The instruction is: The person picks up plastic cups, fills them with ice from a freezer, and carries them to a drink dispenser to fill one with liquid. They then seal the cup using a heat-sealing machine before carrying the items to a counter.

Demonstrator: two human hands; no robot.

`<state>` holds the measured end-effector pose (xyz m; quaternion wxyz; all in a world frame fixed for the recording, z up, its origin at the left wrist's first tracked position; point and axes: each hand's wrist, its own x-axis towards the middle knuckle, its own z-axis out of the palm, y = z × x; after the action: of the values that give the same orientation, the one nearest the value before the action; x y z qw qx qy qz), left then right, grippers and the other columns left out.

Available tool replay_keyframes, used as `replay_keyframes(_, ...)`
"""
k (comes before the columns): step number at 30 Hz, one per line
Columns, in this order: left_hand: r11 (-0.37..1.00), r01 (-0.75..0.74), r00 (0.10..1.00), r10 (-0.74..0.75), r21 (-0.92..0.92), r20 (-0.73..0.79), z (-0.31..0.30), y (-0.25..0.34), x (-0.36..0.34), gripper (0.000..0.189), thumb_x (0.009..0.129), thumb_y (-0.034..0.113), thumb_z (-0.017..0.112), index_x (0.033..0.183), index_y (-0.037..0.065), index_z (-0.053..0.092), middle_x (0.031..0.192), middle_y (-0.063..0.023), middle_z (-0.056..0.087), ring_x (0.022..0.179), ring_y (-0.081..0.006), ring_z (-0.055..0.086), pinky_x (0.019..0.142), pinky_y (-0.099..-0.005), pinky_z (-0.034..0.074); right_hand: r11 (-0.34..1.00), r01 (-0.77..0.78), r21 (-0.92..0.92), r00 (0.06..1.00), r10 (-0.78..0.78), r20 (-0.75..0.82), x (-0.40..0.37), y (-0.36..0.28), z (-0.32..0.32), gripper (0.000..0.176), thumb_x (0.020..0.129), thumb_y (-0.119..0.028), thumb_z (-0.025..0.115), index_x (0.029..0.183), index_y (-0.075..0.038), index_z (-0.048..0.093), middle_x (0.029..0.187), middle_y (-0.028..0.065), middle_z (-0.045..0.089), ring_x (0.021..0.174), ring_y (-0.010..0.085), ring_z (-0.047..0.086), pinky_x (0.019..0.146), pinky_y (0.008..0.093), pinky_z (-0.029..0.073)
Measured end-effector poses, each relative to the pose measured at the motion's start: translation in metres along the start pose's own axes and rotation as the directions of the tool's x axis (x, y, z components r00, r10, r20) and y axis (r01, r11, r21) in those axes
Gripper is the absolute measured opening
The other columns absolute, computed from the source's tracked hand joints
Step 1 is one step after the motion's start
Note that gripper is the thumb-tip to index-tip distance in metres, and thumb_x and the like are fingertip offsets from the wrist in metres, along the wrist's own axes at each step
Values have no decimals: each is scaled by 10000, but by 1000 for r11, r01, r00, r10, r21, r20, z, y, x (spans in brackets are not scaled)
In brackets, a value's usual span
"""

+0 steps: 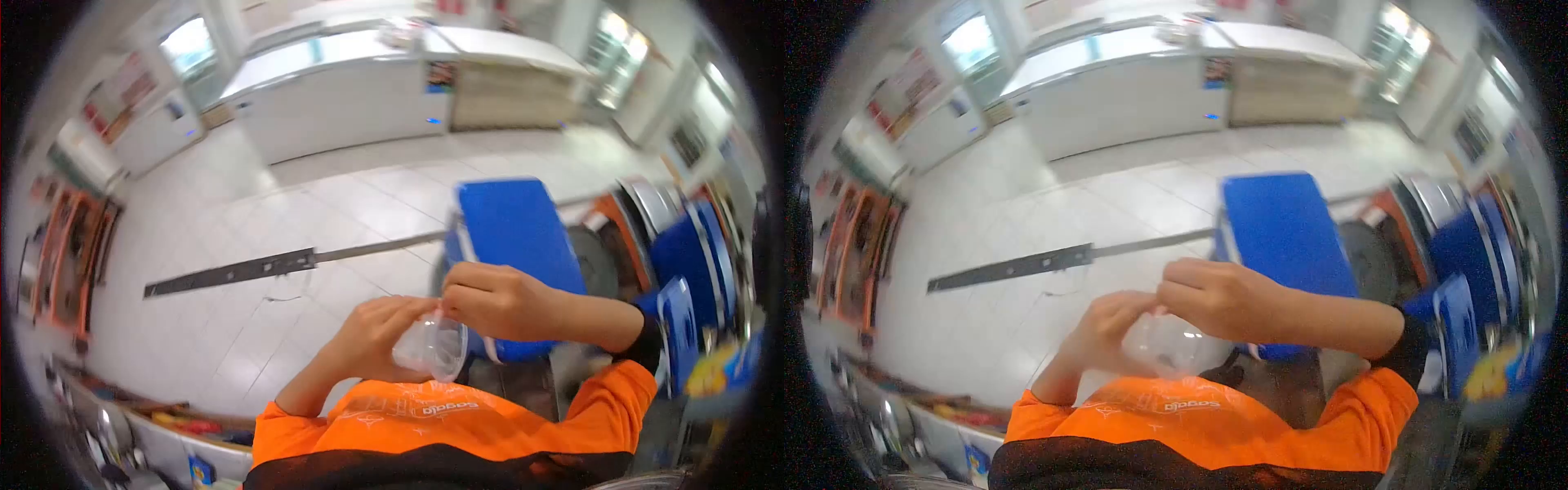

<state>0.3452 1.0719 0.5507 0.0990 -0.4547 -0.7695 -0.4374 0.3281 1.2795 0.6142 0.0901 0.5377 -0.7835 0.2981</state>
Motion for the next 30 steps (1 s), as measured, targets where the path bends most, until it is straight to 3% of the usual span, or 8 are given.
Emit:
replay_keyframes(6,977,137,989,-125,163,-82,-116,-60,-38,660,551,351,773,1075,45,513,915,-102,597,783,-280,594,662,-335,472,974,188,123,959,-209,192,142,55,46,222,682,0,534,902,8,508,778,96,453,713,217,512,586,298,461)
replay_keyframes(12,968,172,980,-151,180,-126,-202,-184,-50,708,542,407,781,1084,41,507,912,-99,592,770,-251,600,660,-319,468,933,348,92,921,-359,151,262,148,99,213,640,17,570,835,-16,493,812,84,457,727,200,513,552,276,468)
replay_keyframes(15,980,161,916,-192,-114,-353,-242,-279,-60,667,652,492,694,1096,38,488,947,-98,584,784,-203,605,647,-305,488,904,425,47,897,-427,110,334,208,121,183,640,1,571,801,-23,487,806,82,455,709,189,511,535,269,462)
replay_keyframes(17,493,206,571,-762,-845,-305,-278,-322,-66,617,772,555,535,1108,43,468,960,-93,569,807,-167,595,623,-289,509,865,501,34,862,-502,77,398,248,141,174,638,-9,573,787,-25,485,800,80,453,701,184,511,530,266,459)
replay_keyframes(18,470,251,502,-811,-846,-301,-295,-341,-67,561,856,539,387,1100,39,457,926,-93,562,797,-157,589,587,-264,514,821,571,-18,821,-570,38,432,264,153,177,631,-20,576,783,-26,485,790,78,446,686,183,507,527,263,455)
replay_keyframes(21,480,164,234,-868,-862,-439,-351,-393,-91,498,876,479,382,1072,29,465,912,-95,562,748,-155,586,569,-263,511,730,684,13,730,-684,-8,537,303,195,205,607,-46,586,786,-27,487,771,72,425,682,177,493,546,262,453)
replay_keyframes(26,740,226,-104,-628,-633,-771,-447,-451,-135,342,886,307,356,967,-1,479,830,-111,570,633,-156,577,394,-242,463,440,874,206,445,-895,21,698,346,285,229,627,-79,584,824,-25,479,781,75,418,714,182,472,605,275,443)
replay_keyframes(30,784,292,-171,-521,-548,-836,-535,-512,-167,296,884,234,358,963,-18,492,842,-113,572,596,-169,593,404,-228,460,252,932,262,270,-962,-33,813,378,344,240,626,-91,583,830,-25,474,776,74,422,703,180,469,591,266,431)
